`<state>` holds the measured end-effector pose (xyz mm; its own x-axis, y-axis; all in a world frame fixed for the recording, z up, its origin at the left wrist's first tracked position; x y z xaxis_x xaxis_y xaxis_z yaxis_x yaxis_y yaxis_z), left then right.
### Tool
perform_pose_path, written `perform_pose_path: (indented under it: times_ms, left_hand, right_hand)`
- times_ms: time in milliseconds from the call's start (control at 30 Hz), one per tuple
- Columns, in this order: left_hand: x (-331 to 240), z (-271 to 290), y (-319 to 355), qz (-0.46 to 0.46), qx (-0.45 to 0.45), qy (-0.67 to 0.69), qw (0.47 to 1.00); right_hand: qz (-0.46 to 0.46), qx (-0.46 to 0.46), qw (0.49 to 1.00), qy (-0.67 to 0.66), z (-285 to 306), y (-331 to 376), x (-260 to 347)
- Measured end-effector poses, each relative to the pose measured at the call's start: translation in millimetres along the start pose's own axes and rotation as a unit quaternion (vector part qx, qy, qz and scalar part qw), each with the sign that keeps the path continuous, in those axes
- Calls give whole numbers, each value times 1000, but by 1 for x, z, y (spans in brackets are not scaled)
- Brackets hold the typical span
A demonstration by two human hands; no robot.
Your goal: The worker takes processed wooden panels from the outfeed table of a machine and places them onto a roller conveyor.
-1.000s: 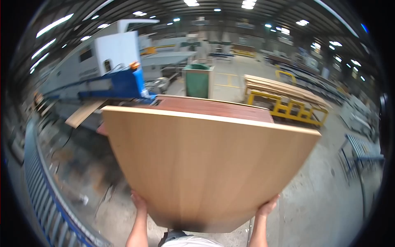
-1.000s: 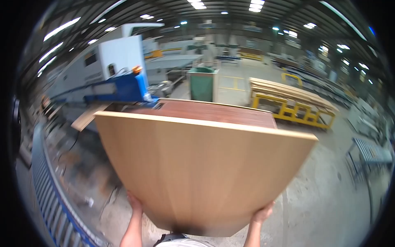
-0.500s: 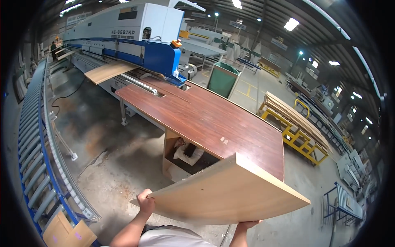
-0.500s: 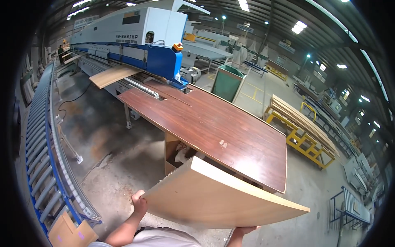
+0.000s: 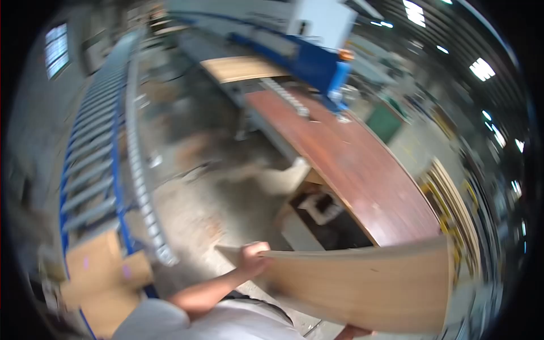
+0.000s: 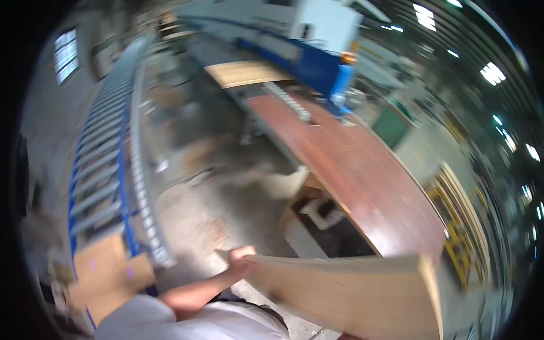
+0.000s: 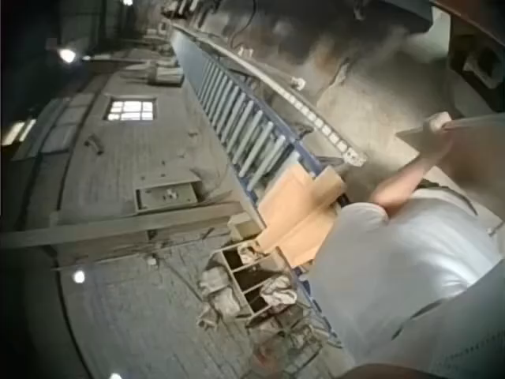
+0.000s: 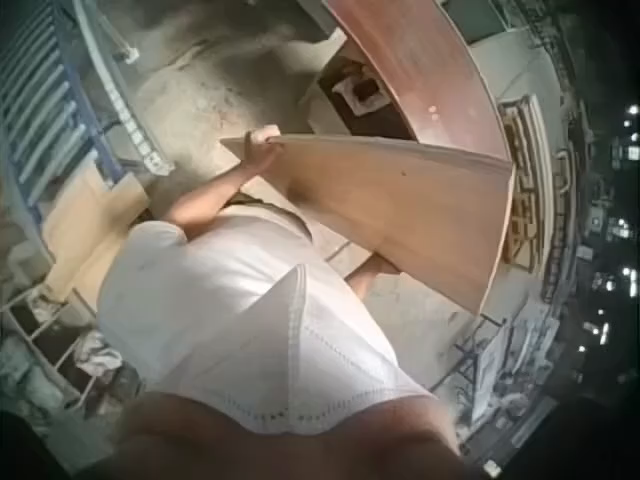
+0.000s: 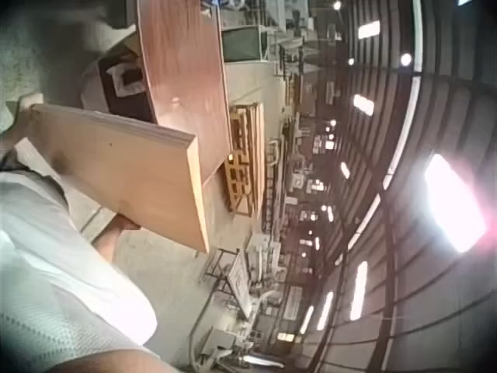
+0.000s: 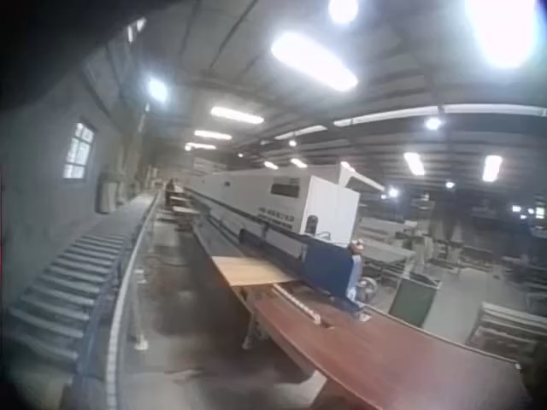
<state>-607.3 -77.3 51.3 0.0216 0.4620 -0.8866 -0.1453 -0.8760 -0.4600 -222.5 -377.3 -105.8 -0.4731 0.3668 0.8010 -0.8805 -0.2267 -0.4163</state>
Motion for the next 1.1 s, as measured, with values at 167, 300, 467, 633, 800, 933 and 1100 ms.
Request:
perform_pose_path:
  times_ms: [167,300,467,633,800,933,1100]
  left_hand:
    - [-37,5,18,-27,-83,-86,992]
    - [-57,2,49,3,-150,-109,983]
    - [-91,6,101,18,-218,-147,965]
    - [-144,14,146,10,-302,-168,938]
    - [-204,37,179,0,-365,-222,904]
    - [-242,65,208,3,-399,-276,874]
    - [-298,110,248,-11,-456,-306,836]
  right_hand:
    - [46,252,963,-82,-93,4,39]
    - [52,357,925,-122,-109,-5,39]
    - [37,418,890,-177,-113,-18,35]
    - [19,459,859,-225,-108,-33,56]
    - [-10,484,829,-279,-109,-28,106]
    - [-39,502,803,-319,-109,-10,154]
    - [-82,521,771,-357,-100,26,216]
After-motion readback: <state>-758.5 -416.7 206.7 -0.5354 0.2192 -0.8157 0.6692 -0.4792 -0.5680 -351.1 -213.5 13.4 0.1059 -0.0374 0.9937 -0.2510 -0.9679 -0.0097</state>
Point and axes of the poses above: each hand's wrist, its own y-axis away from the middle knuckle, its own z-axis out of the back of the hand, x = y × z, the point moved 4 cm from there along -y, towards the middle knuckle, and after that the axes turned 8 degrees about -x, right-handed, at the moved point
